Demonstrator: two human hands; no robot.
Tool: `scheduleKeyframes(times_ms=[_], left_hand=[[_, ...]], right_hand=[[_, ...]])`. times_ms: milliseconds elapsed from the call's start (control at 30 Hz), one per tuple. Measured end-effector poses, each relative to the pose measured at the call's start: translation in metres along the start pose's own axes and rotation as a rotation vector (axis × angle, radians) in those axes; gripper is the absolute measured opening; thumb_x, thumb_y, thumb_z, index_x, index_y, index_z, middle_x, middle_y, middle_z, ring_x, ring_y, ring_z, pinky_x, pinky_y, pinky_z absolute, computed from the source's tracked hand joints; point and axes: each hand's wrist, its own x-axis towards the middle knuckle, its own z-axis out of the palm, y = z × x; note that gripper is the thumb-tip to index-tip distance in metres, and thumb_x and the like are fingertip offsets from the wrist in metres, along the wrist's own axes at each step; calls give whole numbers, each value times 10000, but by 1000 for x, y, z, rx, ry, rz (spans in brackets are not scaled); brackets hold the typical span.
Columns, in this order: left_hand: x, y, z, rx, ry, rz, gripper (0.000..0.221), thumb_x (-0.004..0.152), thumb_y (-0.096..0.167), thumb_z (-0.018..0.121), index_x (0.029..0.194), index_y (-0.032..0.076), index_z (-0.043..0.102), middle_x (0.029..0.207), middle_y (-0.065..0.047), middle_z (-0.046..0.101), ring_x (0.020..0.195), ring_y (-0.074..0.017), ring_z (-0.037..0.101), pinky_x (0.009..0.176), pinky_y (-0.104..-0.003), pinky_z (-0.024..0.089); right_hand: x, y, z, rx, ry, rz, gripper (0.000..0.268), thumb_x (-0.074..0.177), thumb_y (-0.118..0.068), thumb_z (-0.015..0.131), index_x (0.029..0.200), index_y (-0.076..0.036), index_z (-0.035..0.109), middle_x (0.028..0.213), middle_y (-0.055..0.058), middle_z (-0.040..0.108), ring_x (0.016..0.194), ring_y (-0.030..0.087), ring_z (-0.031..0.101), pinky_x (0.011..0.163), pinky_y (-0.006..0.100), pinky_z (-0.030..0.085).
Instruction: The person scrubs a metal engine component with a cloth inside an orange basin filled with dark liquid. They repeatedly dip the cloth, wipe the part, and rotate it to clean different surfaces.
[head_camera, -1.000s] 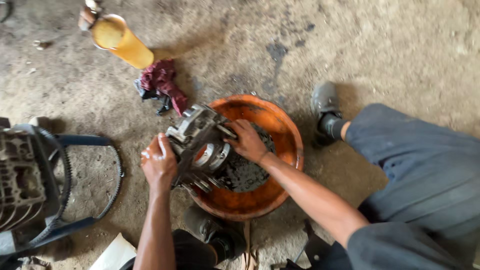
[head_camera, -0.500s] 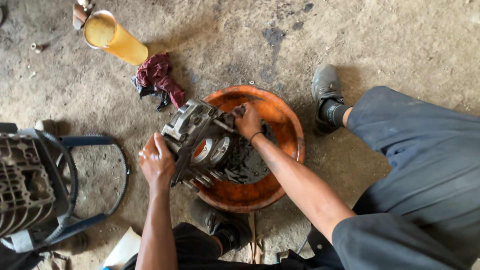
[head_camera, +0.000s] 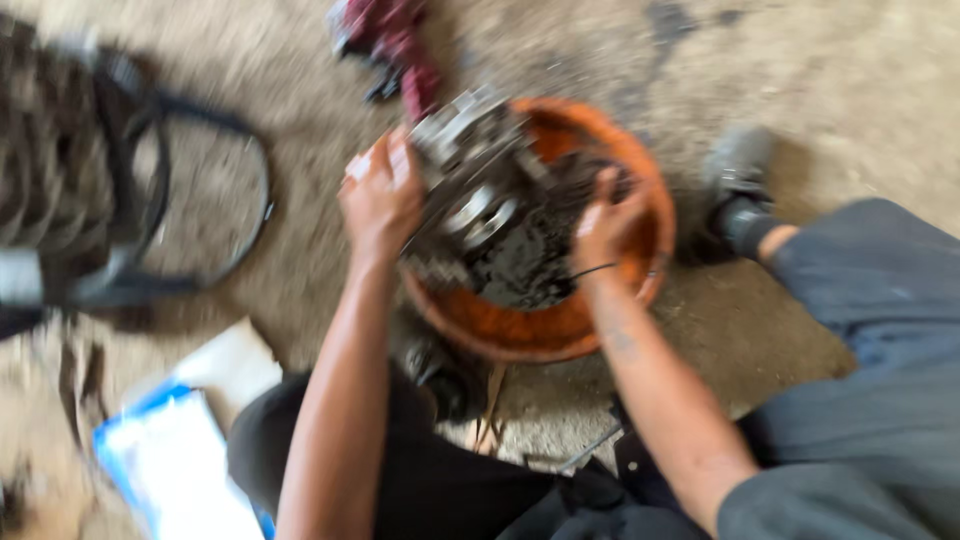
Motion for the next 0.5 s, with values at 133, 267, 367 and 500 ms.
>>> scheduleKeyframes(times_ms=[133, 267, 367, 500], left_hand=[[7, -1, 10, -25, 130, 159, 416, 1064, 424, 420, 1104, 117, 698, 1039, -170, 749, 969, -417, 687, 850, -540, 524], [10, 8, 4, -109, 58, 52, 389, 1045, 423, 444, 979, 136, 700, 955, -185, 748, 898, -421, 702, 797, -566, 522], [8, 12, -1, -111, 120, 78, 367, 1025, 417, 468, 940, 137, 688, 897, -204, 737, 831, -451, 696, 734, -595, 522], [9, 16, 2, -96, 169, 104, 372, 1023, 419, 484, 896, 133, 686, 853, -215, 724, 777, -458, 695, 691, -598, 528]], right_hand=[[9, -4, -4, -32, -217, -173, 358, 1075, -225, 689, 1296, 20, 551, 1188, 128, 636, 1076, 229, 609, 993, 369, 503], [-6, -27, 8, -320, -549, -502, 365, 1056, -174, 735, 1321, 6, 561, 1211, 209, 637, 1108, 374, 632, 993, 400, 508], [-7, -41, 21, -439, -693, -799, 424, 984, -86, 729, 1363, -11, 555, 1245, 244, 617, 1133, 451, 613, 1016, 435, 503], [4, -34, 28, -624, -722, -785, 439, 956, -38, 694, 1374, 3, 568, 1175, 273, 616, 1050, 461, 609, 932, 466, 508]])
